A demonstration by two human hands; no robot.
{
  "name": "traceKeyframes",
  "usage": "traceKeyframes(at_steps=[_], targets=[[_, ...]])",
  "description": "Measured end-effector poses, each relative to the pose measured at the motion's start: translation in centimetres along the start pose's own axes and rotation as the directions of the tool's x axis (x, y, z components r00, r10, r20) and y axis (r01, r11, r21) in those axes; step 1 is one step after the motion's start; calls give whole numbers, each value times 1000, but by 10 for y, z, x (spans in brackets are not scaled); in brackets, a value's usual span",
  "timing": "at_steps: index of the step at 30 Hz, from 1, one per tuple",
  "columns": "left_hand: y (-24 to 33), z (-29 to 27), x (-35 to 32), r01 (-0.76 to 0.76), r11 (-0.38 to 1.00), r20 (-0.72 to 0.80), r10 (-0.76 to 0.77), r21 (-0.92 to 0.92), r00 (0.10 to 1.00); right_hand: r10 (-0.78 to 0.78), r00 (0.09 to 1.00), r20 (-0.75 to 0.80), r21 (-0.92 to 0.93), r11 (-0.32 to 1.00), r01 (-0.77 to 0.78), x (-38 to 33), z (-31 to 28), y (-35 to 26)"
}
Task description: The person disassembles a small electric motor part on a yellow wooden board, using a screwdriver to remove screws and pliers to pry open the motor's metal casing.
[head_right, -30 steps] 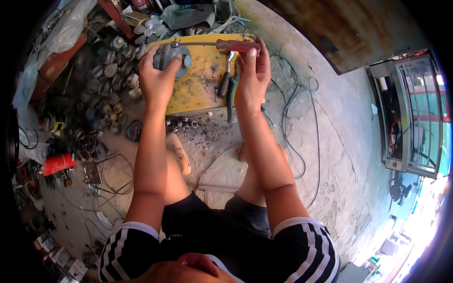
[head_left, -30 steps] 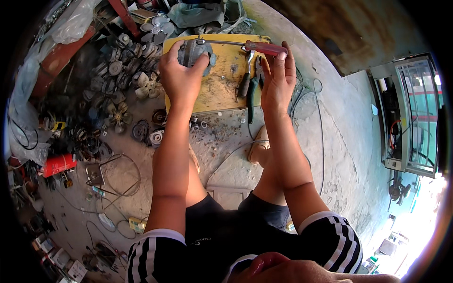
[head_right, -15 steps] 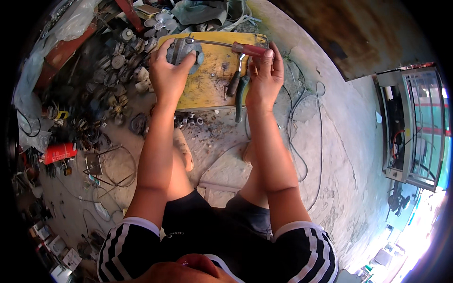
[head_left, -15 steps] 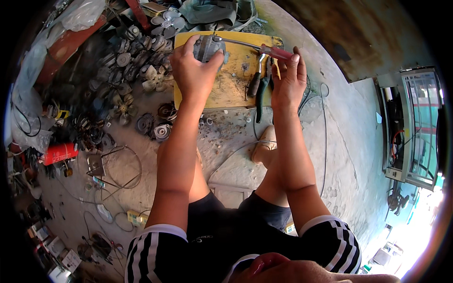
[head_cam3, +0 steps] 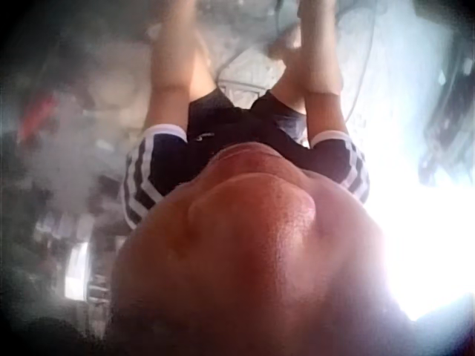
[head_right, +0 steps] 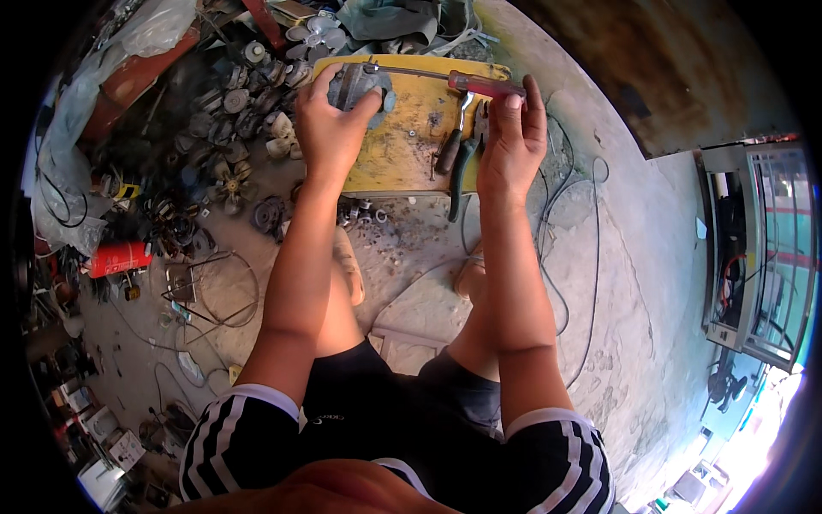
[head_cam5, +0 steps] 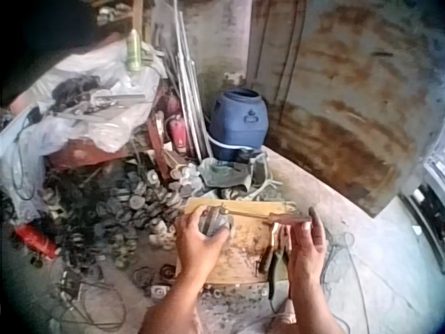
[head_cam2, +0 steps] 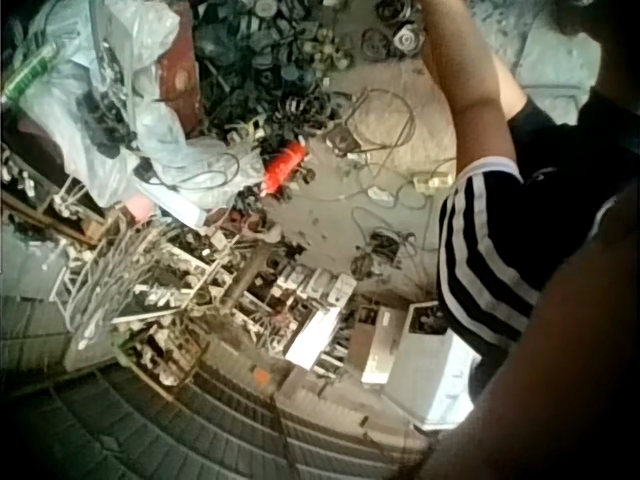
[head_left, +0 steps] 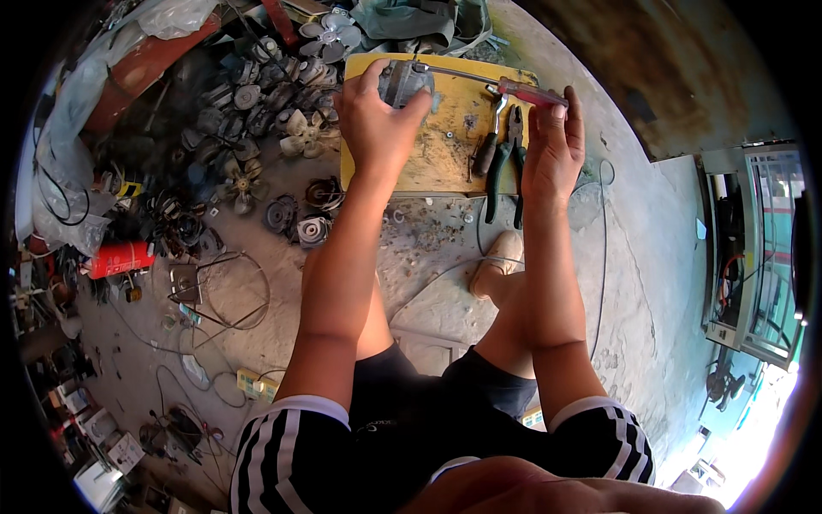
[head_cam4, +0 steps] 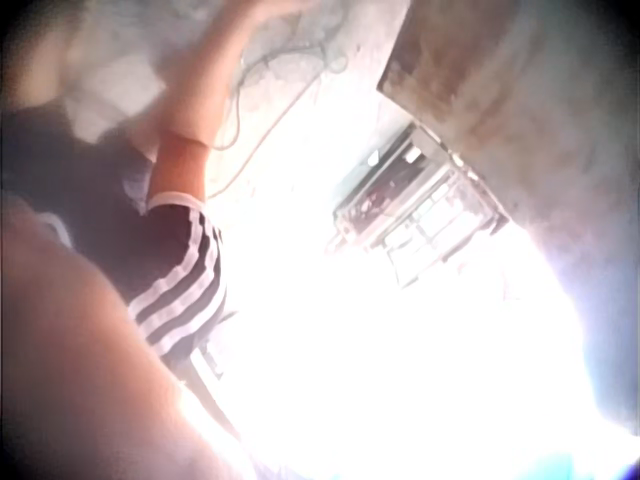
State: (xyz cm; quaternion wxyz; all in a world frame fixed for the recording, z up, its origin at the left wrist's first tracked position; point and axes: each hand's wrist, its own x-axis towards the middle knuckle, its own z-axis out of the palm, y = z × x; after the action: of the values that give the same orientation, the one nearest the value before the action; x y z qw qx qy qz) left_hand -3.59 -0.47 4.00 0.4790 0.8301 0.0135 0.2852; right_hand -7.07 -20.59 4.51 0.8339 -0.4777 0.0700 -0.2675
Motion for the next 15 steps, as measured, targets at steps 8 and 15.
traceKeyframes(at_steps=[8, 15], targets=[[5, 0, -4, 1, 1000, 4, -1, 21, 1000, 128, 988, -89, 15, 992, -127, -7, 12, -11], [8, 0, -4, -14, 999, 3, 14, 37, 1000, 50, 999, 14, 9, 999, -51, -1, 4, -4]])
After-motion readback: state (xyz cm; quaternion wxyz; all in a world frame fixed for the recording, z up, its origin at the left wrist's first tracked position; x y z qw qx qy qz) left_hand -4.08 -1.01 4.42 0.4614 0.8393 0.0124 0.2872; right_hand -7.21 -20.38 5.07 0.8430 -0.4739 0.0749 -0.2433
